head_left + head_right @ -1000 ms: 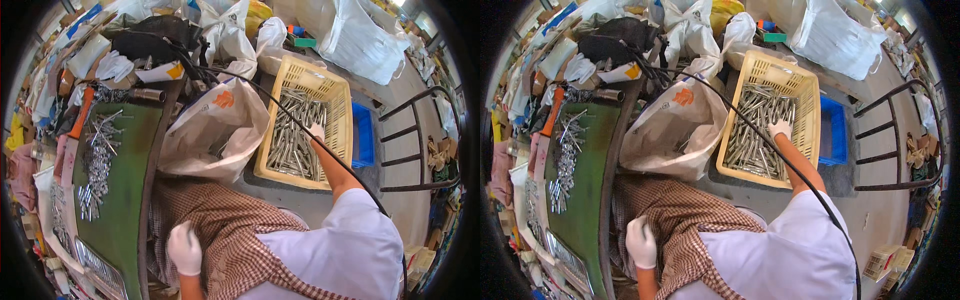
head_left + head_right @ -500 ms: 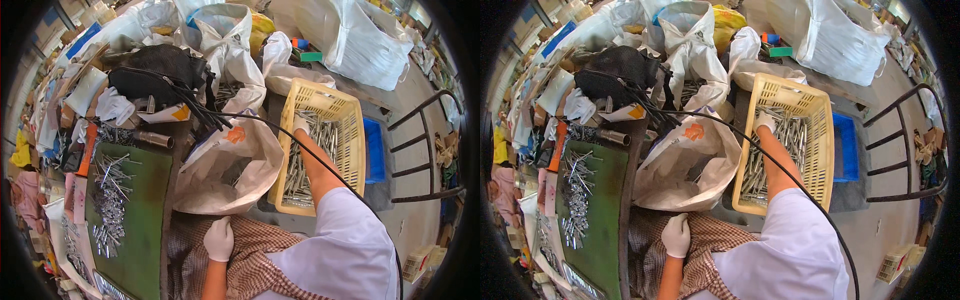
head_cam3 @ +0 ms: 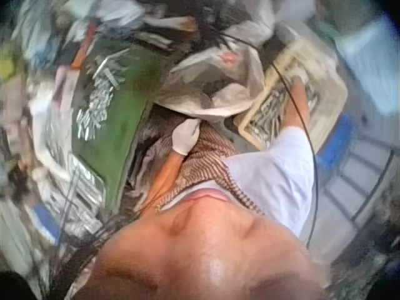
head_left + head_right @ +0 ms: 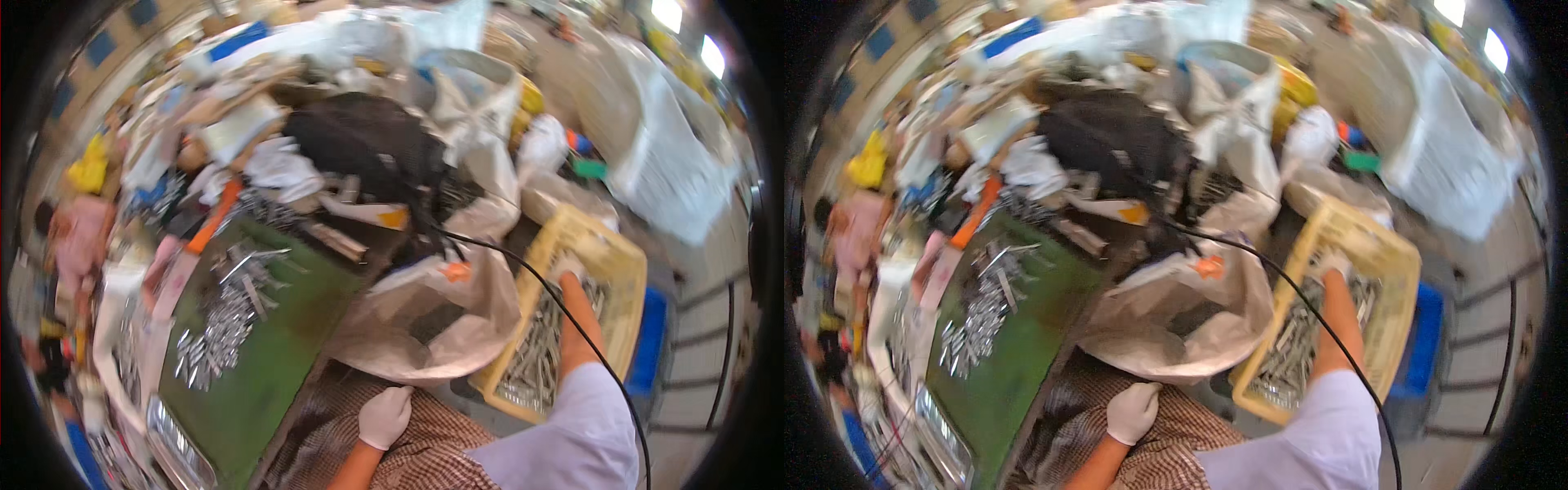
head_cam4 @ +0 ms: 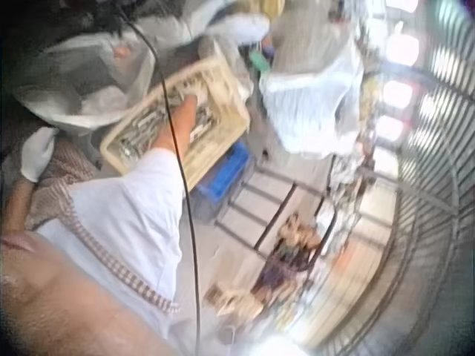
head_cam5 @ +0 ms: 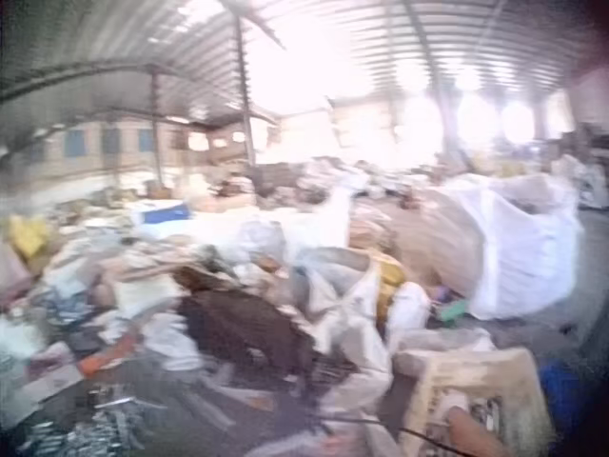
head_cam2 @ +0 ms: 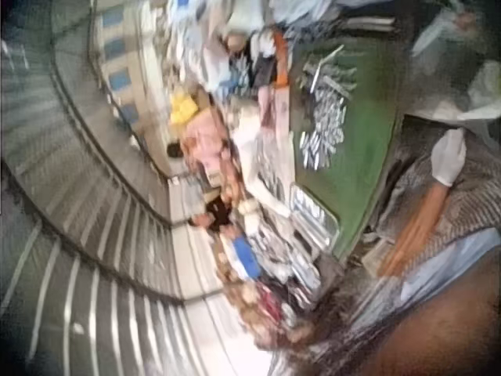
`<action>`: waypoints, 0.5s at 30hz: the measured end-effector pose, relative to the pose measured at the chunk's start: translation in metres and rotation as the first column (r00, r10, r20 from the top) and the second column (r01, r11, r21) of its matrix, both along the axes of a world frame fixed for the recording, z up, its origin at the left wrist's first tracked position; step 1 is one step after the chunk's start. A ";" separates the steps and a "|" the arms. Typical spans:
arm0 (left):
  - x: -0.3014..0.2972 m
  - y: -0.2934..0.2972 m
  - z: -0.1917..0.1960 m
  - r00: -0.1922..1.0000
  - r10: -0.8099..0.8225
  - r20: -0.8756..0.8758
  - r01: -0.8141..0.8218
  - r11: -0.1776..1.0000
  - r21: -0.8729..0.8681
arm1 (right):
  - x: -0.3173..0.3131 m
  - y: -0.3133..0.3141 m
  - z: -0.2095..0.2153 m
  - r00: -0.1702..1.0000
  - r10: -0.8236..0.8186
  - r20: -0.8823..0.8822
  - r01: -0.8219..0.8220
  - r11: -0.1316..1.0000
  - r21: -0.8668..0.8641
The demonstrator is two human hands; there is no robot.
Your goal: The person puts on gloves, picks up metal parts from the table, and assembles hinges by inserting pins into cylindrical metal tubes by hand.
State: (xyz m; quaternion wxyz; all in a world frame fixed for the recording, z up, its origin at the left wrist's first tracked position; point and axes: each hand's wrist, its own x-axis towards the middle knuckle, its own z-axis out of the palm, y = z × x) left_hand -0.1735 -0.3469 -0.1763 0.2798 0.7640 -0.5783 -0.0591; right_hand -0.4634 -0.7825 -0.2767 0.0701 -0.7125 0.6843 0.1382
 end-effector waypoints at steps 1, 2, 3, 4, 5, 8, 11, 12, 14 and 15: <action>0.001 0.003 0.000 0.999 -0.031 -0.027 0.032 0.998 0.048 | 0.008 -0.011 -0.007 0.999 -0.017 -0.045 0.020 0.998 0.067; -0.002 0.001 -0.003 0.994 -0.084 -0.070 0.091 0.992 0.090 | -0.012 -0.034 -0.037 0.989 0.031 -0.146 -0.007 0.986 0.164; -0.002 0.002 -0.008 0.994 -0.085 -0.065 0.091 0.990 0.106 | -0.015 -0.046 -0.066 0.979 0.064 -0.194 -0.017 0.973 0.232; -0.003 0.000 -0.010 0.999 -0.010 -0.049 0.015 0.995 0.098 | -0.035 -0.059 -0.105 0.934 0.218 -0.283 -0.141 0.953 0.269; -0.004 -0.008 -0.013 0.992 -0.080 -0.099 0.092 0.988 0.121 | -0.085 -0.072 -0.147 0.984 0.107 -0.144 -0.102 0.994 0.046; -0.001 -0.001 -0.013 0.979 -0.105 -0.177 0.122 0.989 0.084 | -0.105 -0.129 -0.175 0.679 0.473 -0.562 -0.637 0.760 -0.130; 0.002 0.009 -0.012 0.978 -0.104 -0.179 0.119 0.990 0.074 | -0.086 -0.125 -0.171 0.839 0.392 -0.377 -0.451 0.889 -0.081; -0.001 0.004 -0.014 0.980 -0.102 -0.168 0.119 0.989 0.090 | -0.036 -0.105 -0.161 0.900 0.316 -0.301 -0.341 0.940 -0.033; -0.002 0.001 -0.019 0.979 -0.114 -0.167 0.130 0.987 0.090 | -0.036 -0.063 -0.135 0.974 0.120 -0.192 -0.112 0.992 0.050; -0.003 0.002 -0.023 0.981 -0.110 -0.161 0.125 0.989 0.085 | -0.024 -0.047 -0.122 0.990 0.021 -0.138 -0.007 0.995 0.104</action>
